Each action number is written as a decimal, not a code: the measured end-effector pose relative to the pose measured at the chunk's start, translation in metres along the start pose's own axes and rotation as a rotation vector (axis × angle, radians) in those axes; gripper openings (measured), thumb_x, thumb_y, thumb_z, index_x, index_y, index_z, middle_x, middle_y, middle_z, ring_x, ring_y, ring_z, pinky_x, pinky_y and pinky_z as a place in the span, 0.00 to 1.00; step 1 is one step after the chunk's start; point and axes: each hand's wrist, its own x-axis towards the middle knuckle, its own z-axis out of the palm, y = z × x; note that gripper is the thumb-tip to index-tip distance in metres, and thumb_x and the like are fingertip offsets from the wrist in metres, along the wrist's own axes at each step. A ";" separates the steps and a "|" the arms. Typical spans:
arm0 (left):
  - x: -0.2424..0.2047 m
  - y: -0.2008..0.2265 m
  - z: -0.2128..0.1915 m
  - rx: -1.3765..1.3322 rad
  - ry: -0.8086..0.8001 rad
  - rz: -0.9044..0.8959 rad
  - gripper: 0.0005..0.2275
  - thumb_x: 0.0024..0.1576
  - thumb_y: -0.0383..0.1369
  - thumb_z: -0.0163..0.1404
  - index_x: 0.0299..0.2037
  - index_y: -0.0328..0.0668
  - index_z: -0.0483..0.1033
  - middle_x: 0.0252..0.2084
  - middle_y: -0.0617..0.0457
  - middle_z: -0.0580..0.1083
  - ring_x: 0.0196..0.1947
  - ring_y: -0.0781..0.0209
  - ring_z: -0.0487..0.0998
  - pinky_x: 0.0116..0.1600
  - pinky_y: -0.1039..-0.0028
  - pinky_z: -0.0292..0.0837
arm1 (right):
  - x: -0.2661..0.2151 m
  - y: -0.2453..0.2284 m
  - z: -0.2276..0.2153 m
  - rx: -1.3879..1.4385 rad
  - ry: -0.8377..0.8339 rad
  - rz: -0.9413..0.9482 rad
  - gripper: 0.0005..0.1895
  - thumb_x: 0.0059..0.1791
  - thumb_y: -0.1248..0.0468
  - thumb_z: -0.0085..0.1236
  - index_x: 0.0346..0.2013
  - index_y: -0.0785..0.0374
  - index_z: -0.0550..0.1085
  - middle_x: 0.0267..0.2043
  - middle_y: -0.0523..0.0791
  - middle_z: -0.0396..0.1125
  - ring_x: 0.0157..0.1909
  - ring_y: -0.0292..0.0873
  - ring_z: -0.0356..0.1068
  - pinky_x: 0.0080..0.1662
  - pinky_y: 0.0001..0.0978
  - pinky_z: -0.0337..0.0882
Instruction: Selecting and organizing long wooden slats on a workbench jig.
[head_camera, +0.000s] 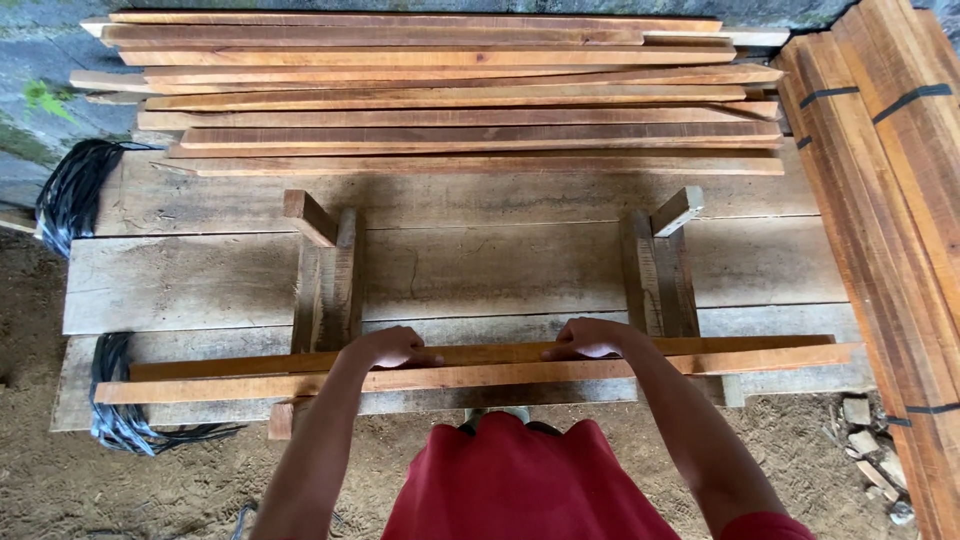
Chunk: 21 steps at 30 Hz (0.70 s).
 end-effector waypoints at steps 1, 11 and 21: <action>-0.005 0.003 0.001 -0.002 0.003 -0.001 0.21 0.58 0.55 0.48 0.31 0.46 0.78 0.34 0.45 0.77 0.40 0.46 0.78 0.47 0.61 0.70 | -0.006 -0.006 -0.003 -0.004 0.000 -0.001 0.29 0.46 0.29 0.56 0.29 0.51 0.80 0.29 0.43 0.71 0.35 0.44 0.69 0.42 0.38 0.66; -0.018 0.002 -0.004 0.209 0.423 0.139 0.21 0.69 0.49 0.28 0.57 0.52 0.72 0.50 0.47 0.75 0.53 0.44 0.77 0.56 0.53 0.73 | -0.063 -0.052 -0.018 -0.149 0.333 -0.143 0.28 0.58 0.41 0.34 0.53 0.57 0.73 0.49 0.52 0.70 0.58 0.57 0.68 0.58 0.52 0.68; -0.043 -0.004 -0.017 0.081 0.025 -0.038 0.29 0.60 0.61 0.39 0.45 0.43 0.80 0.46 0.39 0.80 0.55 0.37 0.77 0.60 0.53 0.70 | -0.040 -0.014 -0.015 -0.139 0.125 -0.044 0.27 0.51 0.36 0.53 0.46 0.55 0.78 0.43 0.52 0.76 0.51 0.55 0.76 0.52 0.46 0.72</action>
